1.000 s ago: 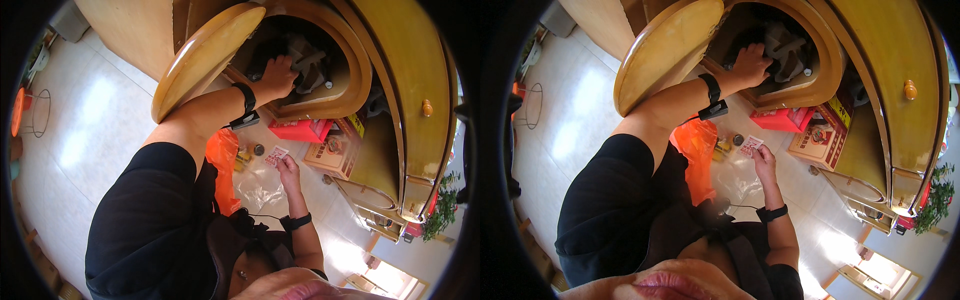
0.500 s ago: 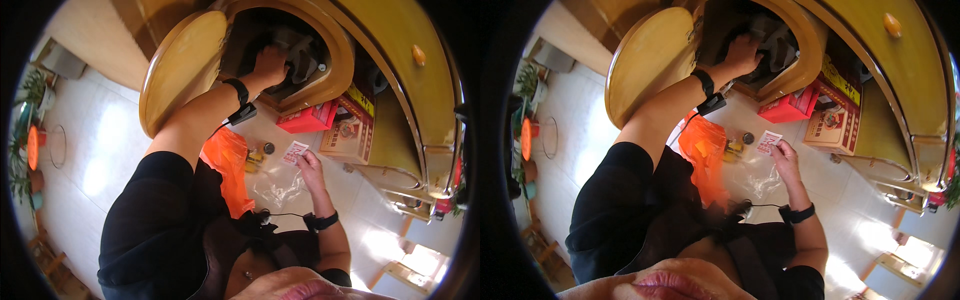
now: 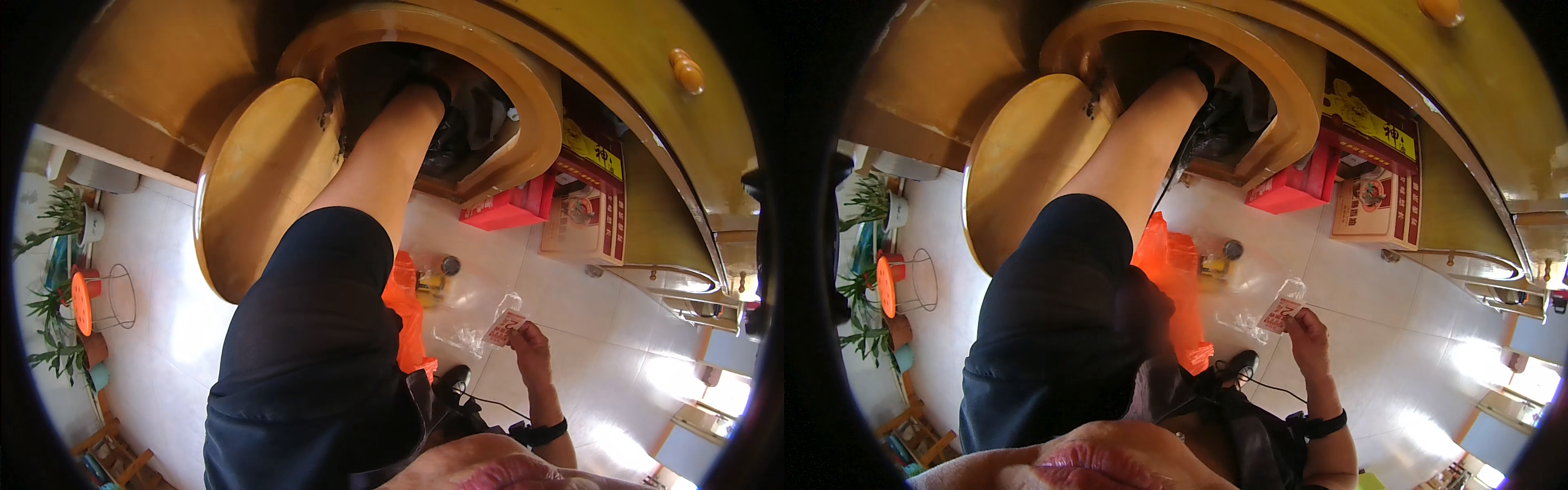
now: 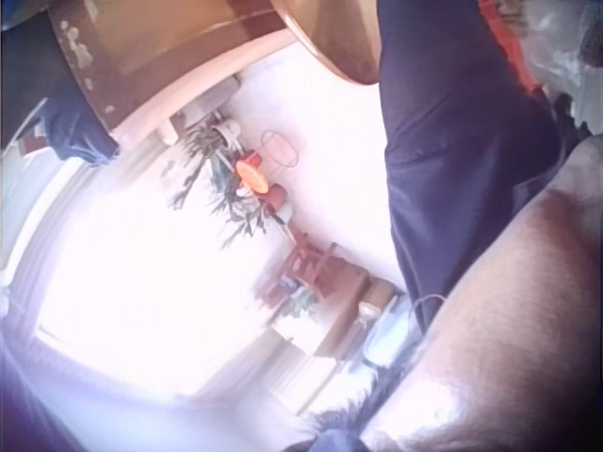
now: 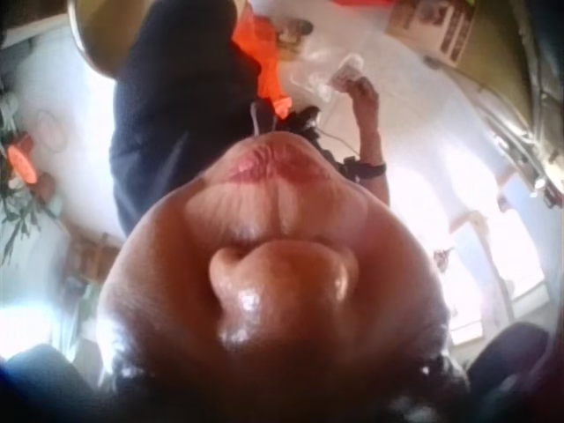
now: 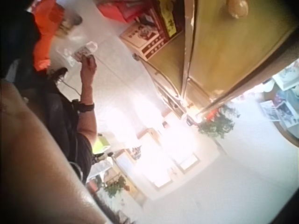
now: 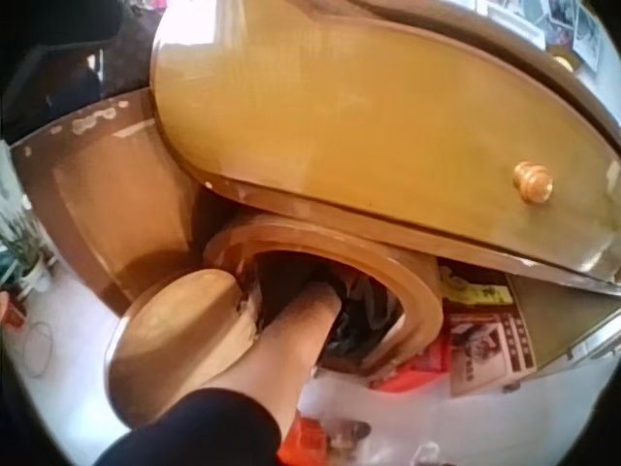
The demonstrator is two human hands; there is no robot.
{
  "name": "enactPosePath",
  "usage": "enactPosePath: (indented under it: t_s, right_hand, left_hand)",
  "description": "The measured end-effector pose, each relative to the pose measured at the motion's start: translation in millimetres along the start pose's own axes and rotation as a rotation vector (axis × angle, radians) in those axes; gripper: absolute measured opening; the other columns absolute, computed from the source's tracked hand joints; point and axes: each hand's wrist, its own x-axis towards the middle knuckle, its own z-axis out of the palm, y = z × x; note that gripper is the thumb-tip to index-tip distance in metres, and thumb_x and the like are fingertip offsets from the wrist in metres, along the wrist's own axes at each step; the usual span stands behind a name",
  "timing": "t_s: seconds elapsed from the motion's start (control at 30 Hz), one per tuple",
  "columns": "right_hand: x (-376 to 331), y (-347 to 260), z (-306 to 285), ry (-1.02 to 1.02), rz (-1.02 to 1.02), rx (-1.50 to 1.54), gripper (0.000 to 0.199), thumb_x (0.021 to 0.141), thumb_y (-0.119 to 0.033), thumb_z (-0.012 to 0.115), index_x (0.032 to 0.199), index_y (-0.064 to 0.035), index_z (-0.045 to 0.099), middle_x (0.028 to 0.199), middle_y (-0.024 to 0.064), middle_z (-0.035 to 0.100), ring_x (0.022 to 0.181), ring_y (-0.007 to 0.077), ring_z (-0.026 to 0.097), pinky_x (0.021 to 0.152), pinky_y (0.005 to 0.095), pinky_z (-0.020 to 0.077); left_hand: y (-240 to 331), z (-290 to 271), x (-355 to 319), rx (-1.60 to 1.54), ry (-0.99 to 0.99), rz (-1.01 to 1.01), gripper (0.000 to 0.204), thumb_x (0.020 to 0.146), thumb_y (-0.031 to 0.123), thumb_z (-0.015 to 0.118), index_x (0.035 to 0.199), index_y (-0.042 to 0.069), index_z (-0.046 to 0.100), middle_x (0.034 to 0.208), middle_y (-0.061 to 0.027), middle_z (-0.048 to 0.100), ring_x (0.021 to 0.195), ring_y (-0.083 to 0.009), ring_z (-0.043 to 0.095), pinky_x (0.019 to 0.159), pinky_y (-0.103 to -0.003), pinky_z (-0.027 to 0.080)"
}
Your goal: The person sits on the floor and cleans a pair of shoes using a brush and a cloth. They remove the shoes from a plastic bag, brush the soles and uppers, wipe them with a cloth, and place them back into the bag.
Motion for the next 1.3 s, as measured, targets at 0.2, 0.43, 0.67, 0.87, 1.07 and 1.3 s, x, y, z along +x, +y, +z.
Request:
enactPosePath:
  t_s: [0.2,0.43,0.67,0.87,1.07,1.3]
  right_hand:
    - [4,-2,12,-0.059,-0.024,0.019,0.017,0.096,-0.003,0.055,0.109,0.0008,0.064,0.096,0.0036,0.069,0.087,0.0099,0.063,0.08,0.0268,0.0513]
    - [24,-3,20,-0.158,-0.066,-0.116,0.017,0.097,-0.003,0.053,0.11,0.0022,0.063,0.098,0.004,0.068,0.089,0.0103,0.061,0.082,0.0264,0.0499]
    - [46,-1,31,-0.186,-0.186,-0.201,0.012,0.094,-0.004,0.059,0.104,0.0004,0.065,0.088,0.0013,0.067,0.081,0.0071,0.06,0.075,0.024,0.0491]
    - [56,0,38,-0.184,-0.264,-0.241,0.007,0.093,-0.006,0.063,0.098,-0.0015,0.065,0.079,-0.0009,0.063,0.073,0.0052,0.056,0.068,0.023,0.0471]
    - [47,3,33,-0.181,-0.2,-0.286,0.007,0.093,-0.006,0.063,0.098,-0.002,0.065,0.08,-0.0009,0.064,0.074,0.0054,0.057,0.068,0.023,0.0475]
    - [33,9,26,-0.176,-0.109,-0.155,0.014,0.095,-0.003,0.057,0.107,0.0005,0.065,0.093,0.0029,0.069,0.085,0.0087,0.062,0.079,0.0249,0.0508]
  left_hand:
    - [-21,10,9,-0.315,0.09,-0.068,0.048,0.091,0.042,0.057,0.127,0.011,0.061,0.132,-0.0131,0.059,0.123,-0.0305,0.054,0.099,-0.041,0.044]
    - [-26,23,-14,-0.165,0.296,-0.146,0.021,0.082,0.025,0.071,0.096,0.01,0.074,0.093,-0.0142,0.072,0.091,-0.0303,0.069,0.078,-0.039,0.055]
    - [12,28,-87,-0.472,0.276,-0.115,0.01,0.077,0.019,0.07,0.08,0.01,0.075,0.075,-0.012,0.071,0.073,-0.0291,0.07,0.069,-0.036,0.056]
    - [11,12,-83,0.012,0.492,0.131,0.013,0.075,0.02,0.071,0.085,0.013,0.075,0.101,-0.0131,0.07,0.101,-0.0307,0.064,0.083,-0.043,0.053]
    - [-36,22,-29,0.312,0.119,0.048,0.02,0.084,0.029,0.063,0.088,0.015,0.076,0.111,-0.0108,0.068,0.108,-0.0329,0.061,0.086,-0.046,0.051]
    - [-27,17,-5,0.045,0.095,-0.159,0.031,0.081,0.037,0.065,0.09,0.009,0.076,0.097,-0.0155,0.072,0.089,-0.0336,0.069,0.077,-0.042,0.054]
